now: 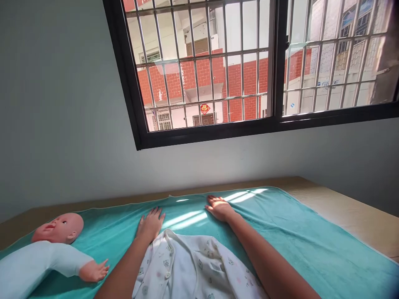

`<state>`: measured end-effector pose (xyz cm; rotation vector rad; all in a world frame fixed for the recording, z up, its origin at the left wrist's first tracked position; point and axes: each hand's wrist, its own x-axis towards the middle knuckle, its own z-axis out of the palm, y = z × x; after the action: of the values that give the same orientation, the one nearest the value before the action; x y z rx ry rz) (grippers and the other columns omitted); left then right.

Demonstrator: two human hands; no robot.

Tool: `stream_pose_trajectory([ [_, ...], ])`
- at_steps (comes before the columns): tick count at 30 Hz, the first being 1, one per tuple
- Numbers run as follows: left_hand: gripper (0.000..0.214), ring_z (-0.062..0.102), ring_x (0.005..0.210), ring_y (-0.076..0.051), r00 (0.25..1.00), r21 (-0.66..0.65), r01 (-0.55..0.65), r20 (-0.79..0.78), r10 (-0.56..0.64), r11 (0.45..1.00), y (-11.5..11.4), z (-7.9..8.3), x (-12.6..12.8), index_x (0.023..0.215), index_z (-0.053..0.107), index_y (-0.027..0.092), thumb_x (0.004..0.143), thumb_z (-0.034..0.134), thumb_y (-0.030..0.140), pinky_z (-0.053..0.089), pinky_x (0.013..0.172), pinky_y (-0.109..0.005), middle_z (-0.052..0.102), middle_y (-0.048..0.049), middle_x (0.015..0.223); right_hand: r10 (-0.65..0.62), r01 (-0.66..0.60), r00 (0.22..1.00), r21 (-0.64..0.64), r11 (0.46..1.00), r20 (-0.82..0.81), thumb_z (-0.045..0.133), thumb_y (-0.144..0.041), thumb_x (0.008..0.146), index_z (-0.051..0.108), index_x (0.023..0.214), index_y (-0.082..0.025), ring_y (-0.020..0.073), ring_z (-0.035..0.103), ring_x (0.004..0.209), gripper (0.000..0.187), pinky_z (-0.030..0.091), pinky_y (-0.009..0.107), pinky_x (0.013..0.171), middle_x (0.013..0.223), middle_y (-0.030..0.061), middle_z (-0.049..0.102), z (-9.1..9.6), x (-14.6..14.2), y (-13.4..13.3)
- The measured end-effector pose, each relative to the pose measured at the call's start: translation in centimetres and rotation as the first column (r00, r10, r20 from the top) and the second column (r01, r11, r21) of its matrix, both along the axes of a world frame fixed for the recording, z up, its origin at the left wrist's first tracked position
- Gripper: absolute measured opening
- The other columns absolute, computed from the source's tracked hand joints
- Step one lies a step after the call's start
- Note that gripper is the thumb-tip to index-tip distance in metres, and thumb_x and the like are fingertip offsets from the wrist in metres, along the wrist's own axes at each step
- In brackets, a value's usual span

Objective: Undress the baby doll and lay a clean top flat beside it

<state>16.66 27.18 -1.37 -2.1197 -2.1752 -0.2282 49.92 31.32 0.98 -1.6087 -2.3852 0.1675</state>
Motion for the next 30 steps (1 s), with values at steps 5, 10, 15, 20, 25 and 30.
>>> stream_pose_trajectory([
  [5, 0.060, 0.020, 0.148, -0.028, 0.999, -0.089, -0.031, 0.016, 0.033, 0.996, 1.2, 0.6, -0.6, 0.150, 0.032, 0.024, 0.095, 0.022, 0.044, 0.017, 0.116, -0.059, 0.024, -0.0052, 0.159, -0.070, 0.070, 0.997, -0.013, 0.997, 0.013, 0.027, -0.049, 0.097, 0.043, 0.145, -0.012, 0.0249, 0.030, 0.143, 0.062, 0.019, 0.045, 0.118, 0.153, 0.0127, 0.035, -0.4, 4.1, 1.2],
  [10, 0.071, 0.024, 0.146, -0.033, 0.997, -0.206, -0.013, 0.070, 0.028, 0.978, 2.9, 1.7, -1.7, 0.150, 0.032, 0.025, 0.089, 0.029, 0.062, 0.024, 0.112, -0.064, 0.026, -0.0066, 0.158, -0.076, 0.077, 0.997, -0.036, 0.996, 0.023, 0.024, -0.052, 0.097, 0.044, 0.144, -0.012, 0.0248, 0.029, 0.144, 0.065, 0.022, 0.042, 0.118, 0.153, 0.0116, 0.036, -0.3, 8.3, 1.8],
  [15, 0.069, 0.016, 0.149, -0.030, 0.997, -0.158, -0.026, 0.069, 0.037, 0.987, 2.8, 1.0, -1.7, 0.152, 0.027, 0.026, 0.091, 0.021, 0.060, 0.013, 0.116, -0.064, 0.020, -0.0033, 0.161, -0.045, 0.046, 0.999, -0.041, 0.998, 0.027, 0.018, -0.051, 0.099, 0.047, 0.142, -0.015, 0.0208, 0.032, 0.142, 0.063, 0.024, 0.037, 0.117, 0.151, 0.0074, 0.040, -0.5, 10.8, 2.6],
  [20, 0.068, 0.017, 0.149, -0.028, 0.997, -0.122, -0.021, 0.069, 0.029, 0.992, 2.3, 0.6, -1.5, 0.151, 0.029, 0.027, 0.092, 0.019, 0.060, 0.012, 0.117, -0.061, 0.022, -0.0020, 0.161, -0.005, 0.007, 0.998, -0.035, 0.999, 0.061, 0.024, -0.050, 0.099, 0.042, 0.145, -0.016, 0.0216, 0.028, 0.144, 0.061, 0.021, 0.040, 0.118, 0.153, 0.0071, 0.037, -1.0, 11.5, 3.6],
  [25, 0.068, 0.018, 0.148, -0.027, 0.995, -0.108, -0.033, 0.087, 0.043, 0.994, 2.4, 0.7, -1.6, 0.150, 0.030, 0.027, 0.092, 0.019, 0.060, 0.012, 0.117, -0.060, 0.023, 0.0006, 0.161, 0.003, 0.002, 0.997, -0.055, 0.999, 0.079, 0.019, -0.049, 0.099, 0.040, 0.147, -0.018, 0.0218, 0.026, 0.145, 0.060, 0.019, 0.043, 0.119, 0.155, 0.0056, 0.033, -1.1, 12.0, 4.4],
  [30, 0.065, 0.020, 0.148, -0.026, 0.995, -0.104, -0.042, 0.089, 0.051, 0.994, 2.3, 0.7, -1.6, 0.149, 0.032, 0.028, 0.093, 0.020, 0.058, 0.012, 0.118, -0.060, 0.024, 0.0011, 0.160, -0.011, 0.017, 0.995, -0.054, 0.998, 0.098, 0.023, -0.050, 0.098, 0.038, 0.148, -0.017, 0.0225, 0.026, 0.145, 0.062, 0.020, 0.042, 0.118, 0.155, 0.0063, 0.033, -1.2, 12.5, 5.3],
])
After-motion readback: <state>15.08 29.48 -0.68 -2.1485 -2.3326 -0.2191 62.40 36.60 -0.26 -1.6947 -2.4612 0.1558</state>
